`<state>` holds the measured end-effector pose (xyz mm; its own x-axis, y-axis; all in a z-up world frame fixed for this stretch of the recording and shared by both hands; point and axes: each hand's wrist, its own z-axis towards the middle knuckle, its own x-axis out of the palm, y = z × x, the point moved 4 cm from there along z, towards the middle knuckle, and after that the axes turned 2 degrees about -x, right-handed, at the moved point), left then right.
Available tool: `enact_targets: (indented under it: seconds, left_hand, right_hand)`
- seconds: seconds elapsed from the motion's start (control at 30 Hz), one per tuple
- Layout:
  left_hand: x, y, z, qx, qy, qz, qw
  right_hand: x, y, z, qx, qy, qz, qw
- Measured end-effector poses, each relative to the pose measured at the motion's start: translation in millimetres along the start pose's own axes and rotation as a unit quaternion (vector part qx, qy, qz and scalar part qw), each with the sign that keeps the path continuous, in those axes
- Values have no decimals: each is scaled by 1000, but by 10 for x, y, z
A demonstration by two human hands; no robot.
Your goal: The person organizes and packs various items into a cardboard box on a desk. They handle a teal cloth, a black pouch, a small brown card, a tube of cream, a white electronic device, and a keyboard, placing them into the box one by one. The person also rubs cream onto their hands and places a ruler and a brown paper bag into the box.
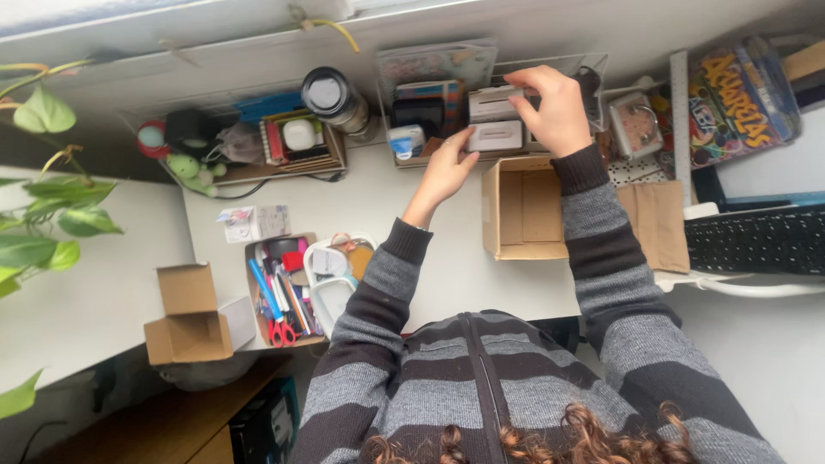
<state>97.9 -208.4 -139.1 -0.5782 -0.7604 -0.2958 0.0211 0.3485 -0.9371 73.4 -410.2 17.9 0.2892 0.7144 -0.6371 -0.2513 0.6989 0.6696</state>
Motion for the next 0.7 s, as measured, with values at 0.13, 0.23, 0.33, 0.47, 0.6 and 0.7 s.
enact_targets:
  seconds: [0.13,0.23,0.33,0.47,0.6,0.7]
  left_hand:
    - [-413,-406,-520,67,0,-88,994]
    - [-825,-564,-875,82,-32,-131,987]
    - [-1277,-546,-1272,71,-74,-192,976]
    - [-1871,-375,-1801,54,-152,-230,960]
    - [-2448,-29,-2265,40,-245,-237,939]
    - [-2846,319,-2593,13,-315,-222,923]
  right_hand:
    - [145,552,74,-13,-7,62,998]
    - [427,975,155,-19,14,105,994]
    - [821,1346,148,-30,43,152,987]
    - [1431,1777,164,-21,101,196,975]
    - [2012,2171,230,-62,151,210,964]
    - [2459,2386,285,-56,190,206,958]
